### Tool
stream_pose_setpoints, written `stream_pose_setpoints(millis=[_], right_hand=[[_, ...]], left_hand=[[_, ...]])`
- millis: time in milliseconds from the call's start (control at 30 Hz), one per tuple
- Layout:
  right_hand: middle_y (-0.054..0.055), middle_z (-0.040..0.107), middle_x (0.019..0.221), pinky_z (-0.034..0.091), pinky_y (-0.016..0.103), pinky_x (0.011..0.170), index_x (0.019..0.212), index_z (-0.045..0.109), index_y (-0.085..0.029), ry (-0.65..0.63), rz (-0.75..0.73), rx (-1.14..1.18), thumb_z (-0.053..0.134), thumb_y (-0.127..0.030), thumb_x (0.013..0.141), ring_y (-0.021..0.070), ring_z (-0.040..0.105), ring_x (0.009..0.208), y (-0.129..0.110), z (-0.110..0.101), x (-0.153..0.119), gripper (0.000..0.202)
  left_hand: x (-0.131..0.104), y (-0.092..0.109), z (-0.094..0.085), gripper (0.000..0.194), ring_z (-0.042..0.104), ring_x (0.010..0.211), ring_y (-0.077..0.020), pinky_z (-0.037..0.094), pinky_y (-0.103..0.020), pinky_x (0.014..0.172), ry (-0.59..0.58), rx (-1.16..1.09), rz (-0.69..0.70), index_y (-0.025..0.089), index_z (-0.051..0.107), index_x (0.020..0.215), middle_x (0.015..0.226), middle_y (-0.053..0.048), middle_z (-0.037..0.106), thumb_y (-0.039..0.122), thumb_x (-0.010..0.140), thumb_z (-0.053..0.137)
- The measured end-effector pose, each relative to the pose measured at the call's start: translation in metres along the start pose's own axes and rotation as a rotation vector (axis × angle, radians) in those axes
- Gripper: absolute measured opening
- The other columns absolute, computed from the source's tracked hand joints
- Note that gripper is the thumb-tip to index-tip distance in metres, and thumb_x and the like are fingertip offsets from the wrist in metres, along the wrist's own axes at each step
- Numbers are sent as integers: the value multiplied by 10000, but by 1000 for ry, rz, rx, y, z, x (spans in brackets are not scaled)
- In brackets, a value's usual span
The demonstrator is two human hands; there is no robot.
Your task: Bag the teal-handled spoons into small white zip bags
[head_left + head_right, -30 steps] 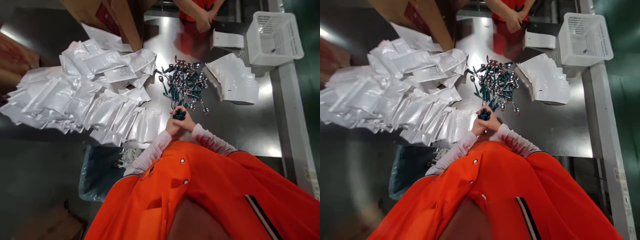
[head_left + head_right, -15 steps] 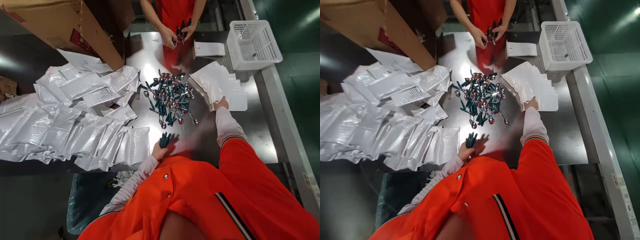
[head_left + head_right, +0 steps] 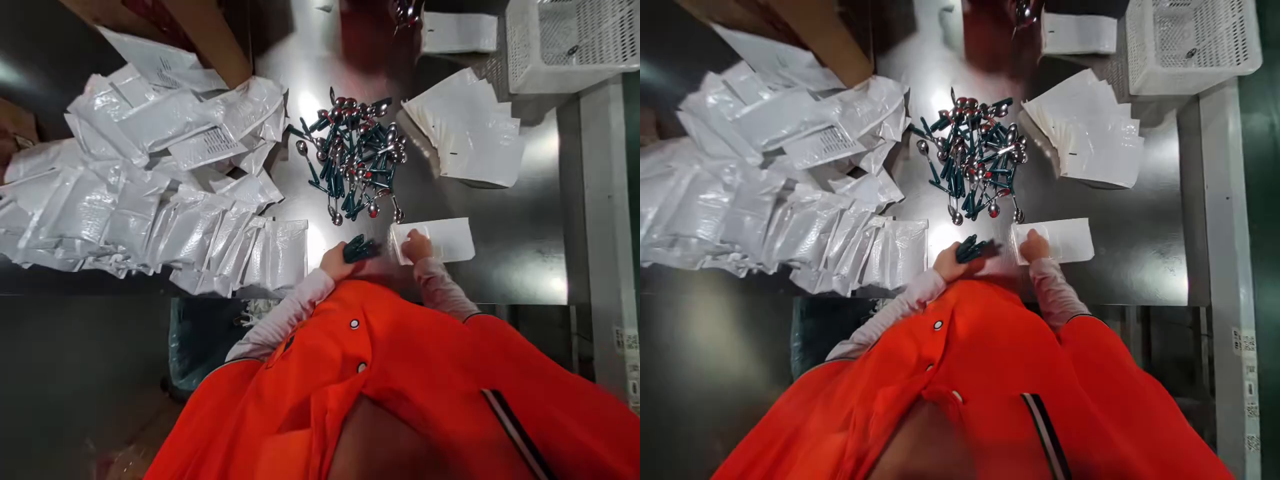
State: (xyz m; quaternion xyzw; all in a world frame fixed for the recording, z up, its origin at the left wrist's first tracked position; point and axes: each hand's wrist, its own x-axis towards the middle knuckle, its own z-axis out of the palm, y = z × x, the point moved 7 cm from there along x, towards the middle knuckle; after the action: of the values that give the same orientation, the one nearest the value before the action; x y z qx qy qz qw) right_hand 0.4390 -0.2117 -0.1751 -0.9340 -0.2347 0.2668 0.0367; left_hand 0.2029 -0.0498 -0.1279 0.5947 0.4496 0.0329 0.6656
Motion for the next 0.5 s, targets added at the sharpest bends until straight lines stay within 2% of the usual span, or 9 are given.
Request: stream_pose_setpoints(millis=[100,200,267,367,433,500], right_hand=[[178,762,1094,533,379,913,1140,698,-161,-122,-155,94,620,-245,880,320,712,1092,-49,55,-47,284],[90,785,949,547,317,848,1143,717,-174,-156,-191,288,608,-275,885,256,746,963,-73,79,-57,299],[49,771,828,553,285,791,1151,728,-161,-183,-156,446,582,-263,894,210,749,819,-75,86,-53,312],[46,756,755,556,280,706,1083,757,-147,-243,-125,599,530,-290,927,191,723,697,-77,89,-52,311],[63,765,784,559,300,726,1047,772,-149,-178,-184,568,521,-305,931,208,724,739,-83,82,-56,317],[90,779,867,551,328,813,1072,779,-150,-31,-303,441,546,-294,917,237,727,856,-95,68,-63,316]], left_hand=[[14,-7,16,371,692,1013,-339,509,-352,913,-30,403,99,200,620,826,829,-89,669,158,585,899],[22,-25,14,409,671,1122,-356,491,-406,995,-36,773,59,135,621,1056,1067,-175,682,121,695,812],[22,-34,8,445,645,1178,-362,485,-445,1013,-59,1064,27,97,575,1220,1202,-217,644,178,812,730],[13,-36,5,402,618,1216,-356,481,-463,1013,-104,1337,75,72,546,1302,1266,-232,610,243,940,586],[8,-33,8,347,612,1232,-334,473,-448,1022,-123,1392,119,73,567,1292,1268,-227,613,227,996,474],[5,-28,9,391,628,1222,-316,480,-434,1005,-88,1380,114,68,552,1340,1261,-232,624,192,1034,341]])
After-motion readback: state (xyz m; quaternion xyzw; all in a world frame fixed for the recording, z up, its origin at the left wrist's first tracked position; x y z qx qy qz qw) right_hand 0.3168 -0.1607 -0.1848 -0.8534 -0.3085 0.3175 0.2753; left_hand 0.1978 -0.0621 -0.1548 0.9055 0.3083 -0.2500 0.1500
